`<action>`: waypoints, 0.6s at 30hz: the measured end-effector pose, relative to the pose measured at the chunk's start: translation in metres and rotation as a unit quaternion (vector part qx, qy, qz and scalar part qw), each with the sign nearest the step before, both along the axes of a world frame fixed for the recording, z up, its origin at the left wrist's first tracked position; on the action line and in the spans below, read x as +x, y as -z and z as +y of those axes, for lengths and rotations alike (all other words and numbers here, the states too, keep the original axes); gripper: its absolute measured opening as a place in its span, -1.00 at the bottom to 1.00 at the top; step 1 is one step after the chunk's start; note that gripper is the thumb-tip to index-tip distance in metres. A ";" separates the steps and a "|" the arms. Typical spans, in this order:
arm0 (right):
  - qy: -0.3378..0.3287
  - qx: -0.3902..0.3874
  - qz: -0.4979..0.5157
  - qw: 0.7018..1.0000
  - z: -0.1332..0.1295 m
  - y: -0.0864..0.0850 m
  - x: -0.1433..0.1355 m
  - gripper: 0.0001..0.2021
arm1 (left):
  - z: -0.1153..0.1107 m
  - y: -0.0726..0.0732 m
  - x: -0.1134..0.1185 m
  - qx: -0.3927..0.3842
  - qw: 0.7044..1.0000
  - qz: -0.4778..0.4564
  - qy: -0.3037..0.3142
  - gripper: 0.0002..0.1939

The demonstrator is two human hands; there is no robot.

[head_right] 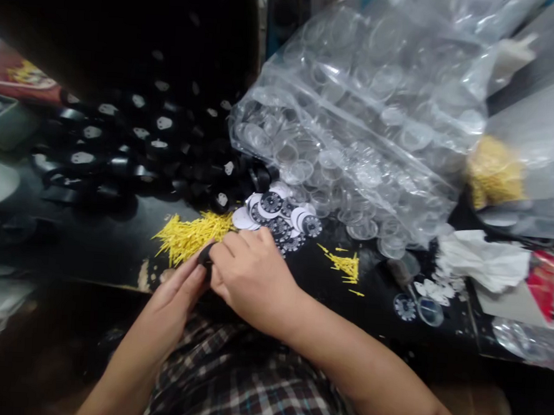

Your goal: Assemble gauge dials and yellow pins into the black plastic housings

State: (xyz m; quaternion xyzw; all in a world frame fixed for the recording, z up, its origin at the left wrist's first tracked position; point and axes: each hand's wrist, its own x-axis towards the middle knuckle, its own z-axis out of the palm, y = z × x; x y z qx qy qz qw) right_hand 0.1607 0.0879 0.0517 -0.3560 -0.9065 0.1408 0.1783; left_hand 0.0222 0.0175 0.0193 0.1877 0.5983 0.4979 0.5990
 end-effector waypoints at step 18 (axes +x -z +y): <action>0.257 0.037 -0.070 0.963 0.112 0.021 0.072 -0.62 | 0.013 0.009 0.020 0.021 0.987 -0.137 -0.077 -0.66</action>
